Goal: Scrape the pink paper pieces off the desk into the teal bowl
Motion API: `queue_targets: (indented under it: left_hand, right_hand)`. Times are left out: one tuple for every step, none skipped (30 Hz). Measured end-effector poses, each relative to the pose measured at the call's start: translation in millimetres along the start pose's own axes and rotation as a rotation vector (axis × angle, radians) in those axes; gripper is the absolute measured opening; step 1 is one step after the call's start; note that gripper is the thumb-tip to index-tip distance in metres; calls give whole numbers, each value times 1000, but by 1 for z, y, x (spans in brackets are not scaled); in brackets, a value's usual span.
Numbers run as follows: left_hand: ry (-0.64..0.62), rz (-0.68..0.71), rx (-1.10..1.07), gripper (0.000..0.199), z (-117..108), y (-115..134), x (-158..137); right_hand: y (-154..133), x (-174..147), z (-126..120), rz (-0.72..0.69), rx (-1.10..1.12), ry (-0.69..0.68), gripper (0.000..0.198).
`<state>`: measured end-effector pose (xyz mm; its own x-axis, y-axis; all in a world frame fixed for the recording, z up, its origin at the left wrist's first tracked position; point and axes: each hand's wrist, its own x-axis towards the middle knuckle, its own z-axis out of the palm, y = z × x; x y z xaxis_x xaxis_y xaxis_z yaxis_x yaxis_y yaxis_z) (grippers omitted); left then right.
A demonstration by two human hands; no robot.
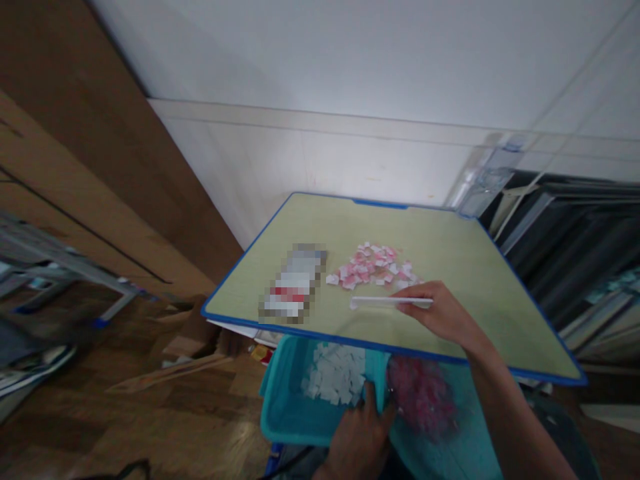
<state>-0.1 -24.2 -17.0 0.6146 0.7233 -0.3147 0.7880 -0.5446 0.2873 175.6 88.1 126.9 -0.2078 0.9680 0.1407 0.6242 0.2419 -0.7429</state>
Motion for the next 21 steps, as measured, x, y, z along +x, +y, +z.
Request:
queue_targets:
  left_hand:
    - [0, 2, 4, 58, 0, 0, 0]
    - [-1, 5, 6, 58, 1, 0, 0]
    - [-1, 7, 7, 57, 1, 0, -1]
    - [4, 8, 7, 57, 1, 0, -1]
    - [9, 7, 6, 56, 1, -1, -1]
    - [14, 6, 5, 55, 1, -1, -1]
    - [16, 5, 4, 55, 1, -1, -1]
    - [14, 4, 2, 54, 1, -1, -2]
    - [6, 3, 0, 54, 1, -1, -2]
    - [-6, 0, -3, 55, 0, -1, -2]
    - [-18, -6, -6, 55, 0, -1, -2]
    - [-29, -12, -10, 56, -1, -1, -1]
    - [-36, -16, -12, 57, -2, -1, -1]
    - [-40, -18, -12, 58, -3, -1, -1]
    - [-43, -16, -9, 60, -4, -1, 0]
    - [-42, -11, -6, 61, -5, 0, 0]
    - [-37, -6, -4, 62, -5, 0, 0]
    - [-33, -3, -1, 62, -6, 0, 1]
    - [-28, -3, 1, 62, -6, 0, 1]
    - [-23, -5, 3, 61, -6, 0, 1]
    - [-18, -9, 6, 60, -6, 0, 0]
  right_hand:
    - [2, -1, -1, 18, 0, -14, 21]
    - [4, -3, -4, 39, 1, -26, 20]
    - [6, -5, -8, 63, 2, -39, 20]
    - [8, -7, -13, 88, 4, -59, 19]
    - [10, -10, -19, 115, 5, -78, 18]
    - [13, -14, -27, 142, 5, -103, 18]
    - [16, -18, -35, 167, 6, -123, 18]
    - [20, -24, -43, 194, 5, -127, 18]
    - [24, -30, -51, 215, -1, -123, 18]
    - [28, -36, -60, 226, -9, -122, 18]
    - [33, -44, -67, 245, -19, -118, 18]
    - [37, -51, -75, 273, -22, -131, 19]
    - [41, -59, -81, 297, -28, -123, 21]
    - [44, -66, -86, 317, -33, -111, 22]
    - [47, -73, -91, 337, -39, -81, 22]
    - [49, -80, -94, 366, -45, -30, 22]
    - [50, -85, -96, 403, -46, 33, 22]
    - [52, -90, -97, 442, -40, 101, 21]
    - [53, -95, -97, 479, -28, 151, 21]
    - [55, -98, -97, 509, -11, 176, 22]
    - [57, -101, -95, 524, 3, 179, 23]
